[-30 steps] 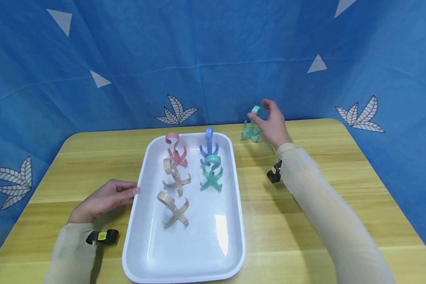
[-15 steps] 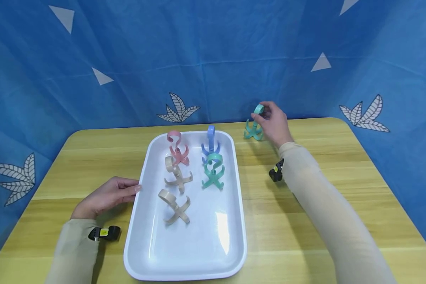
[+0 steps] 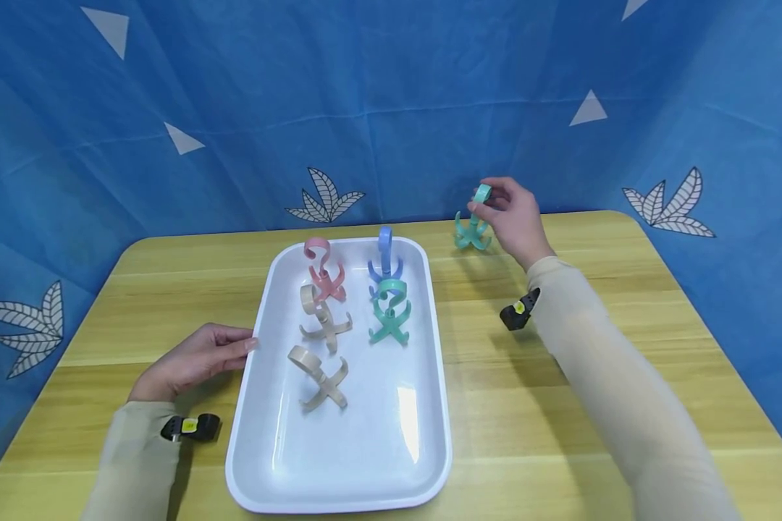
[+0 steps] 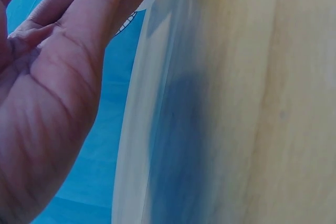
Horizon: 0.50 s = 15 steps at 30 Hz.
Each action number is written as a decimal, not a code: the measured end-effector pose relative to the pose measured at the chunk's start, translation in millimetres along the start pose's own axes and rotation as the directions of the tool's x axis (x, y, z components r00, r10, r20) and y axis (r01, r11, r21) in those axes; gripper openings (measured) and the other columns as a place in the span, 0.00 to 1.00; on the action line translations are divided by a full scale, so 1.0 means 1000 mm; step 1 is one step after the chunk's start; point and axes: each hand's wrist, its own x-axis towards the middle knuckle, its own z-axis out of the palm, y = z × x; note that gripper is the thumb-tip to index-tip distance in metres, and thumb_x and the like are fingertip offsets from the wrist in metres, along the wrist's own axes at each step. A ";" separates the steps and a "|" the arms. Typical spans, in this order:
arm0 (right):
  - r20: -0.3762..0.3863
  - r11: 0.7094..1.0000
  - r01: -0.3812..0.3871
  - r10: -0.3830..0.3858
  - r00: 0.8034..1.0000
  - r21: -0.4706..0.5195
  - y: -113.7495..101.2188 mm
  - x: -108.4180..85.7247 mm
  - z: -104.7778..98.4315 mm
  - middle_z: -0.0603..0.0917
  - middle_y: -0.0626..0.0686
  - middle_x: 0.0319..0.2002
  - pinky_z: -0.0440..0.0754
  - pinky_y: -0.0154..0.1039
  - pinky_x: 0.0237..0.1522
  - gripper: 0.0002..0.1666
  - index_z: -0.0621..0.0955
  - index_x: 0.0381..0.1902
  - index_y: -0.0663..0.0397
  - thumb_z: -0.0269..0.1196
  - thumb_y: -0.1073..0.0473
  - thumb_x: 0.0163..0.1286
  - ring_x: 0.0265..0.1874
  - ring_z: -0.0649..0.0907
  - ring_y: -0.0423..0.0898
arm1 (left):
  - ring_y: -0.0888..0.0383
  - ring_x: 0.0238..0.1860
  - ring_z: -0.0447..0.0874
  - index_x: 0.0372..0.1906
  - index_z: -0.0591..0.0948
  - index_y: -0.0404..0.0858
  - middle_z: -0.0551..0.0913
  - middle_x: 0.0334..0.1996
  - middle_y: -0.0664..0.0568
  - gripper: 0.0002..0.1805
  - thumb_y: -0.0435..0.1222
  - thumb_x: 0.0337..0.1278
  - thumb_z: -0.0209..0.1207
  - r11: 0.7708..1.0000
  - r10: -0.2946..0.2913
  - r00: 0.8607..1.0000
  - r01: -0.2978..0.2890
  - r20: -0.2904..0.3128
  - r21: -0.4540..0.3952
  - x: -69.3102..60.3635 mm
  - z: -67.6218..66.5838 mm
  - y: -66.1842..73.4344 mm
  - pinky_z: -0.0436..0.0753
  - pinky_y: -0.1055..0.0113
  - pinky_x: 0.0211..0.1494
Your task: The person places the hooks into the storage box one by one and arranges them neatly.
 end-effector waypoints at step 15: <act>0.066 0.995 0.014 -0.008 0.998 -0.098 -0.027 -0.032 -0.012 0.76 0.57 0.62 0.79 0.34 0.53 0.32 0.71 0.68 0.53 0.65 0.51 0.69 0.55 0.79 0.42 | 0.49 0.51 0.84 0.61 0.75 0.23 0.80 0.55 0.36 0.27 0.40 0.68 0.61 1.000 -0.011 1.000 0.010 -0.027 -0.007 0.000 0.001 -0.002 0.82 0.58 0.54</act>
